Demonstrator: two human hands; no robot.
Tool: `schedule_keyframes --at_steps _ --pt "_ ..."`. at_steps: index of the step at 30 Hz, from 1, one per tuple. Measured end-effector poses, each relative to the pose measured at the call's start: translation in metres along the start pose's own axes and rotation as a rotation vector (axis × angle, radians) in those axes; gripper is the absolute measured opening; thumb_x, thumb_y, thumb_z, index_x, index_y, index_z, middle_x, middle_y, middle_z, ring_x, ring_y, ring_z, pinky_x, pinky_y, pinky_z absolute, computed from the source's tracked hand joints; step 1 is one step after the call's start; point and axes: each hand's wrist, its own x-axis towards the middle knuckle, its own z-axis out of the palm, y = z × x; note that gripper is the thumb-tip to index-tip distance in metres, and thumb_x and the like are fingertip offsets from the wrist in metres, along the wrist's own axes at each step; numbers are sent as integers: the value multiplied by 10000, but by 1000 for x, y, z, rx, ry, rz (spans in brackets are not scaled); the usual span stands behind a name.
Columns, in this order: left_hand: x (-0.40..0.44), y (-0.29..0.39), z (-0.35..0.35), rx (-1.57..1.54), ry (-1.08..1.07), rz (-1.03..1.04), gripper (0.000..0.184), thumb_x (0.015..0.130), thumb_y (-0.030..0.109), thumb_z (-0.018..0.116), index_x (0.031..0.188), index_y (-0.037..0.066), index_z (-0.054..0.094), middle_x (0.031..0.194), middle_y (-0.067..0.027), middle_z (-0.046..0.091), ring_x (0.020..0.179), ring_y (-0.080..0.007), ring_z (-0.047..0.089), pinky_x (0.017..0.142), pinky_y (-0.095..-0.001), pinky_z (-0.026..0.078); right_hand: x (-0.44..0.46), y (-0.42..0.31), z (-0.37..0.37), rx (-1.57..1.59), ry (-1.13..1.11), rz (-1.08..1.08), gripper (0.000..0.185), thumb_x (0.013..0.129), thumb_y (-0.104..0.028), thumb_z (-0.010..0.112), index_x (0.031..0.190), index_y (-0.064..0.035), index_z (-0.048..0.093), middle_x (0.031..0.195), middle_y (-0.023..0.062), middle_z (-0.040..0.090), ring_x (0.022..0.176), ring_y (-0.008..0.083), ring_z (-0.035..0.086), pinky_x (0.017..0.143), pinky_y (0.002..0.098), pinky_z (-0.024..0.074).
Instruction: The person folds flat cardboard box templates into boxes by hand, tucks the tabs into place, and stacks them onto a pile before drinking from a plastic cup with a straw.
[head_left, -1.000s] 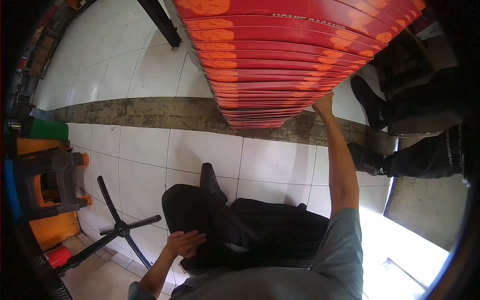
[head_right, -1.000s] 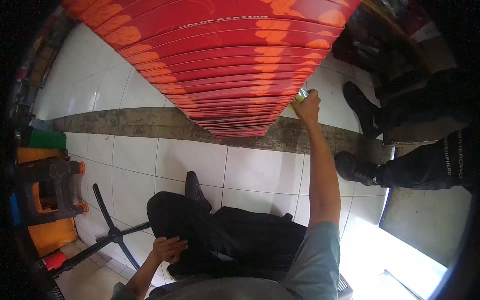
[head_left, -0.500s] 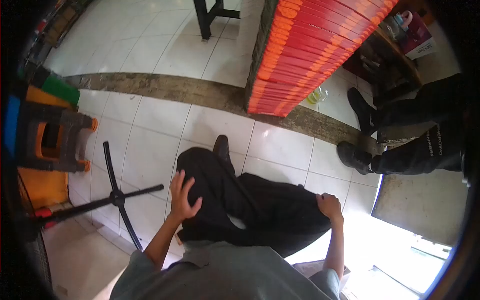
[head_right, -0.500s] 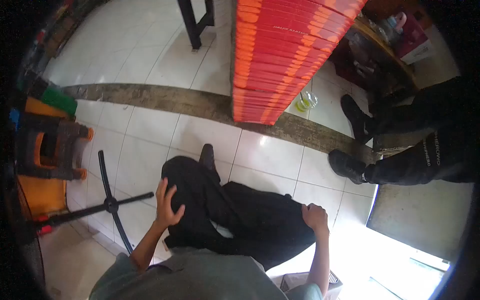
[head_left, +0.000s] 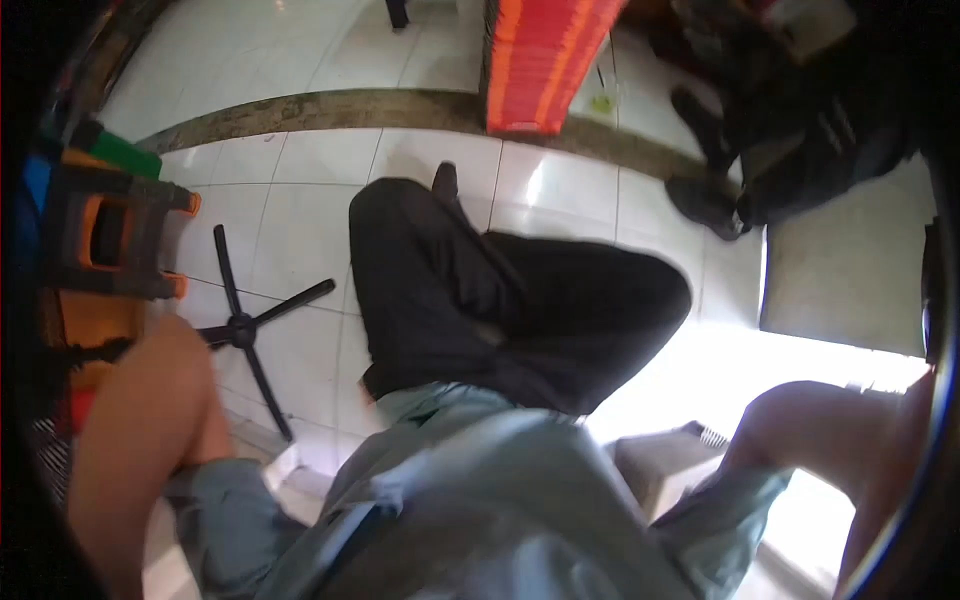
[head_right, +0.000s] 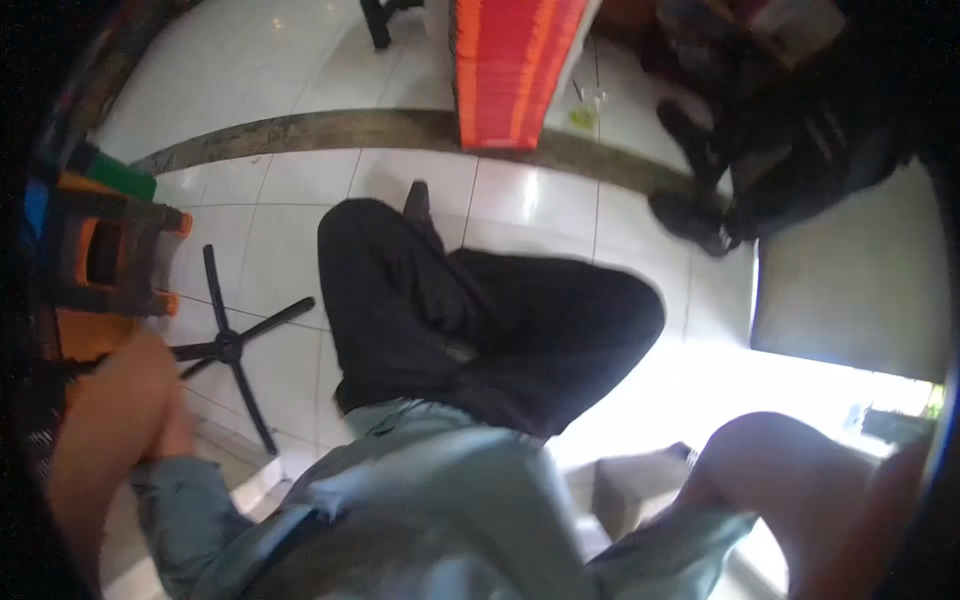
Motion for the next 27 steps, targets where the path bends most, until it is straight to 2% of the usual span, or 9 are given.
schedule_keyframes --at_steps 6,16,18,19,21,22,24,25,27 --pt "-9 14 10 218 36 95 443 942 284 562 1293 25 484 1345 -197 522 1275 -338 482 1068 -450 363 29 -1 -6 -151 196 -112 457 861 -231 698 1245 -35 549 1201 152 601 1089 280 594 945 386 453" --pt "-65 -8 55 315 -45 -156 349 890 251 588 1165 38 558 1287 -222 534 1240 -394 478 1028 -507 373 45 65 37 -143 470 45 559 838 -236 733 1310 -45 502 1212 154 575 1074 280 590 908 377 466" --pt "-86 -22 69 341 -95 -282 331 880 245 593 1140 41 573 1275 -227 537 1233 -406 477 1020 -518 374 46 90 81 -66 309 251 580 833 -237 740 1323 -47 492 1214 154 570 1071 280 590 901 375 469" --pt "-99 -28 78 351 -132 -386 322 875 242 596 1127 43 580 1269 -230 538 1230 -411 477 1016 -524 375 32 97 109 31 50 409 571 795 -108 762 1296 -40 497 1156 146 584 1037 256 596 878 352 468" --pt "-124 -42 85 407 -224 -577 304 864 235 601 1102 45 595 1257 -235 540 1223 -422 476 1008 -535 377 -14 126 175 489 -314 520 509 795 -54 769 1236 -33 515 1066 149 612 964 283 602 861 361 475" --pt "-139 -47 91 429 -285 -715 295 859 232 603 1089 47 603 1252 -238 542 1219 -428 476 1004 -541 378 -23 140 195 586 -517 436 485 872 -177 703 1256 28 489 1030 252 635 935 429 615 848 454 499" --pt "-173 -38 107 407 -440 -1058 414 827 318 639 1134 47 579 1316 -251 495 1243 -470 442 1010 -577 353 -30 167 228 655 -892 280 506 907 -223 665 1309 15 471 1032 250 643 930 422 628 847 458 506" --pt "-184 -29 113 429 -356 -1009 464 788 357 670 1143 70 583 1336 -247 477 1216 -492 455 1007 -604 337 -35 183 242 689 -995 226 512 923 -249 644 1329 5 463 1051 244 645 952 412 630 852 455 506" --pt "-183 -25 138 338 -220 -890 405 745 413 703 1098 229 628 1230 -189 530 1098 -391 529 904 -555 412 -28 212 274 765 -1215 239 528 936 -281 636 1352 -11 458 1069 215 655 981 386 635 874 439 503"
